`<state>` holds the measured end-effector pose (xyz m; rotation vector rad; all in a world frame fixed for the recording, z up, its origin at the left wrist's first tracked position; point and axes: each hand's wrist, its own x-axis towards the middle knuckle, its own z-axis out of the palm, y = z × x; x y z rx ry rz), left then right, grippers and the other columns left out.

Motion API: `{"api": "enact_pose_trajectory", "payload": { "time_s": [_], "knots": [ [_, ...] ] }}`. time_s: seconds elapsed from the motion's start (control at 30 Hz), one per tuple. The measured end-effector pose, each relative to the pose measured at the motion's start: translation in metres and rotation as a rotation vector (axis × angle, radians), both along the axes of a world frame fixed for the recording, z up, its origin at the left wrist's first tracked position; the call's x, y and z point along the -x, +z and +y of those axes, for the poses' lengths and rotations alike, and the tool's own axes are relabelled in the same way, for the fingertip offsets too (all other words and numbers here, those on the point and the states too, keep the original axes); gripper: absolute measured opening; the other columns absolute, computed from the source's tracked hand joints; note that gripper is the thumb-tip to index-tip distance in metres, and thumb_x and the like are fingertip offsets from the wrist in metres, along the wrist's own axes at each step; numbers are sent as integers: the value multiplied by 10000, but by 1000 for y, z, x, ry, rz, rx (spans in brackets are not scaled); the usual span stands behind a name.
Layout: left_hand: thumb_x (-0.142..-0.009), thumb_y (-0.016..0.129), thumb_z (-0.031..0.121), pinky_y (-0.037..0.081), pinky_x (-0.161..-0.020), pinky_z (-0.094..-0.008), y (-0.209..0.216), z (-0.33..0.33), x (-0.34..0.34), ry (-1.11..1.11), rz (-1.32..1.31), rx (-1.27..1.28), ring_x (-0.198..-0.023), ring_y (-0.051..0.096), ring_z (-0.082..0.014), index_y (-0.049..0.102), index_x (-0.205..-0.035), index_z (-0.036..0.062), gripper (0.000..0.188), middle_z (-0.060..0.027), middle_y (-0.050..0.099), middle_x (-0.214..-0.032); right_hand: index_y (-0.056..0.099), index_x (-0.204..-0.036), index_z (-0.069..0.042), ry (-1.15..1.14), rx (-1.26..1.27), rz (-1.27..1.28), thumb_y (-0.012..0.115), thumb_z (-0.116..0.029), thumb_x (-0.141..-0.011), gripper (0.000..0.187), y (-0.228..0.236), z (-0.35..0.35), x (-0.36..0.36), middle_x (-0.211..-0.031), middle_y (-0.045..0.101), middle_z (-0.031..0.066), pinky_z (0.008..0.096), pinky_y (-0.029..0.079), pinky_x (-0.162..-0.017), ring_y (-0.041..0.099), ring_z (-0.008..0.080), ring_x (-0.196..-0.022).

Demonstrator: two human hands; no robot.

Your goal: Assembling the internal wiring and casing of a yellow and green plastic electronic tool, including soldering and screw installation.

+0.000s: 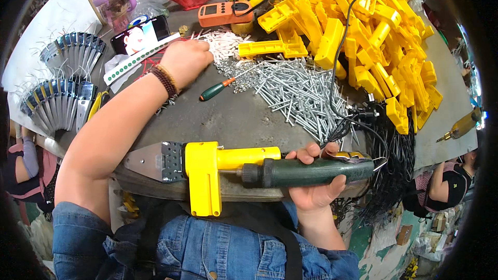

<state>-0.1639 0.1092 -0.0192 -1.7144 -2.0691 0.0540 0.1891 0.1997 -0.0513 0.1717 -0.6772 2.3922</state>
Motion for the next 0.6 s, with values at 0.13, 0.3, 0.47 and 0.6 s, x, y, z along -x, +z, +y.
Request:
{"api": "enact_pose_trajectory", "payload": {
  "time_s": [0.13,0.3,0.47,0.6],
  "knots": [
    [-814,582,102,551,-737,-365,7,-8,-19,-50,-21,-126,-875,646,-250,606,-884,83,77,-72,600,-897,554,-1233,-204,-7,-20,7,824,-318,-800,523,-1,0,-2,-1159,537,-5,435,331,-1115,546,143,-1057],
    [-857,600,18,482,-775,-402,30,-108,-97,-132,-810,-348,-861,580,-351,562,-917,9,71,-158,571,-902,557,-1307,-240,-6,-71,26,813,-364,-811,572,-10,4,-5,-1228,570,15,430,330,-1133,549,160,-1086],
    [-787,662,21,385,-982,-459,9,-167,-139,-33,-899,-405,-1079,534,-361,593,-900,46,136,-153,600,-1142,513,-1334,-215,50,-42,54,818,-335,-807,621,-3,5,0,-1195,530,13,437,296,-1156,526,155,-1102],
    [-773,678,26,393,-981,-447,5,-172,-145,-38,-910,-412,-1095,538,-356,614,-877,50,125,-157,604,-1178,538,-1298,-209,38,6,26,832,-310,-792,594,0,4,1,-1180,530,6,438,300,-1154,524,150,-1093]
  ]
}}
